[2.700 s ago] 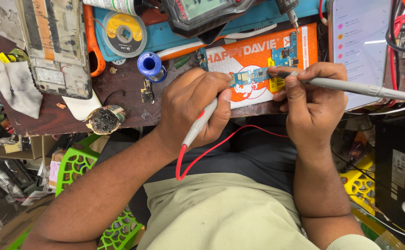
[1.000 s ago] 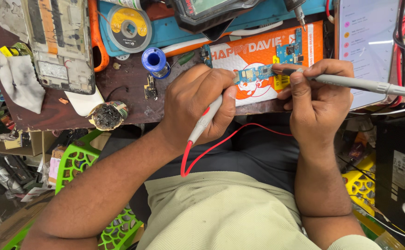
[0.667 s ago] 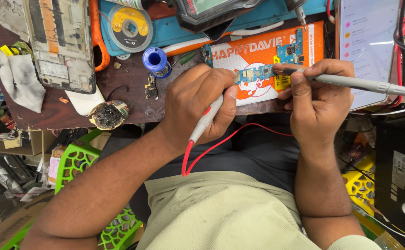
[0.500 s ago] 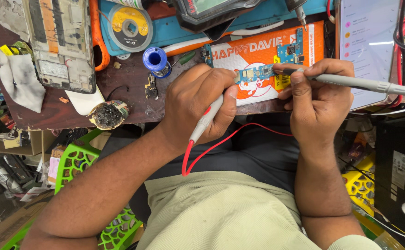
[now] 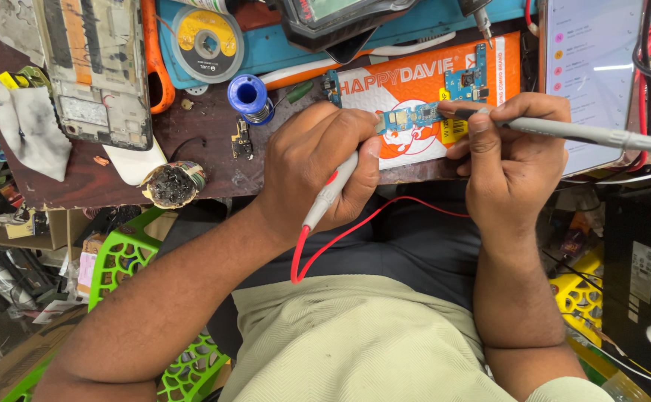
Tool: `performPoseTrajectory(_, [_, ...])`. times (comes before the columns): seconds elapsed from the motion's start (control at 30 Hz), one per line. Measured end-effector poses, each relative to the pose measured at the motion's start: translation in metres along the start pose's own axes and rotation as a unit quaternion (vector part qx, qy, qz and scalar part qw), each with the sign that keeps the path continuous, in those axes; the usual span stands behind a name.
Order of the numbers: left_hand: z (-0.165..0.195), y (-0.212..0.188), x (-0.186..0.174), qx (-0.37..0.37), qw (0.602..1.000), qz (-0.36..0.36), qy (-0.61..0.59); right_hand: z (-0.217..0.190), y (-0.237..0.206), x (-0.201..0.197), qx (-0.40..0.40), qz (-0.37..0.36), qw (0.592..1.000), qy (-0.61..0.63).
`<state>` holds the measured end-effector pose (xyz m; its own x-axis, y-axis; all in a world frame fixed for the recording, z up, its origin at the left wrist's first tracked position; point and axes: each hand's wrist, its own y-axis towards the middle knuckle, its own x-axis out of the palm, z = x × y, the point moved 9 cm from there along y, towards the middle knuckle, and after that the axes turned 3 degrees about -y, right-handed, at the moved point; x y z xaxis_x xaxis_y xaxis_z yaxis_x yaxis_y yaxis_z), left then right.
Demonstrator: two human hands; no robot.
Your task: The person holds a phone motherboard on the workbench and probes its components with two multimeter test probes, repositioning the probes across different points on the board while watching the multimeter display.
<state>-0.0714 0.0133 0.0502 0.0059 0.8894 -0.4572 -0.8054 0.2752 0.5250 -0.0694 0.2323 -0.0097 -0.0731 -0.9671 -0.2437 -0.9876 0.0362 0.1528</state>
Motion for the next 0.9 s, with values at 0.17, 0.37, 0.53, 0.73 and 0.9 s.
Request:
performPoseTrajectory(0.17, [0.001,0.000,0.000,0.003,1.000,0.001,-0.002,-0.003,0.003,0.000,0.009,0.004,1.000,-0.001])
performPoseTrajectory(0.37, [0.001,0.001,0.000,0.003,1.000,0.001,-0.004,-0.010,0.006,0.002,0.020,0.015,0.999,-0.023])
performPoseTrajectory(0.53, [0.001,0.002,0.000,0.000,1.000,-0.003,-0.003,-0.013,0.006,0.003,0.021,0.016,0.999,-0.020])
performPoseTrajectory(0.73, [0.001,0.001,0.000,0.000,1.000,0.001,-0.006,-0.017,0.006,0.005,0.008,0.009,0.999,-0.035])
performPoseTrajectory(0.9, [0.001,0.001,0.000,0.003,1.000,0.003,-0.003,-0.018,0.007,0.006,0.009,0.008,0.999,-0.041])
